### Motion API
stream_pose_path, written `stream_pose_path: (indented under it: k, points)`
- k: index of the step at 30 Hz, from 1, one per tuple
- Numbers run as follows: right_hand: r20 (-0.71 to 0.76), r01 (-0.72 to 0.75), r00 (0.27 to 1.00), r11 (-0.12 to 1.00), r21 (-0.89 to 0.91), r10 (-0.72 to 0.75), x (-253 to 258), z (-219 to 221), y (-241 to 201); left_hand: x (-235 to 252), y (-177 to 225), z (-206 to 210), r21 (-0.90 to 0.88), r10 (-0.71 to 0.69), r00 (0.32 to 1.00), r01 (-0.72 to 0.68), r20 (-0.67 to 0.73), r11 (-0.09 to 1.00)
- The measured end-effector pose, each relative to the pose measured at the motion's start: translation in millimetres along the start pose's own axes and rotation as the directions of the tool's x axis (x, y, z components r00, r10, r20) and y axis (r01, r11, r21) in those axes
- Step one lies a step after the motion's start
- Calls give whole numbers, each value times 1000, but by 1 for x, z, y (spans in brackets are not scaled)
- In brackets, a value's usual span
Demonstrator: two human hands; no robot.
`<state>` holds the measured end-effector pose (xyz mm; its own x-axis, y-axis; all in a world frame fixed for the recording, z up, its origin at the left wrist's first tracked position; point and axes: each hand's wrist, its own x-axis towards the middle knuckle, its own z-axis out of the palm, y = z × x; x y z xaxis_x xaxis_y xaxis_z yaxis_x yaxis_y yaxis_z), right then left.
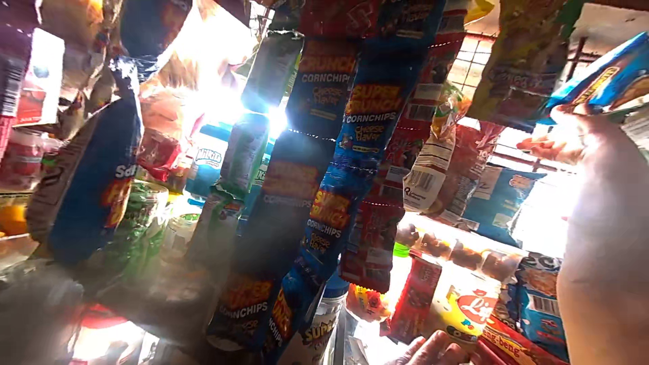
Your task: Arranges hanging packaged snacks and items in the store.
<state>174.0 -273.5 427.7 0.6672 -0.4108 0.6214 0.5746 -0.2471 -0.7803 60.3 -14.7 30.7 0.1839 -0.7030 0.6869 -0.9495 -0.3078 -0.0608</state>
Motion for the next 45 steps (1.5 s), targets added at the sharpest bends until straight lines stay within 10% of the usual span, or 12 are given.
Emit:
stream_pose_path:
  k: [24,33,38,40,45]
  points:
    - [-142,334,940,919,208,-309,-139,57,-18,-1,10,2,146,-48,996,37,69,989]
    - [-29,669,742,736,106,-670,-316,60,12,-1,22,-10,65,-54,999,54,-3,996]
    - [197,835,520,543,88,-831,-419,32,101,-7,35,-14,161,-344,918,316,197,935]
    - [195,817,555,574,57,-809,-434,23,137,-2,45,-25,142,-457,841,435,287,889]
    - [68,644,750,702,-305,-658,-427,9,214,9,30,-15,70,-367,916,360,161,930]
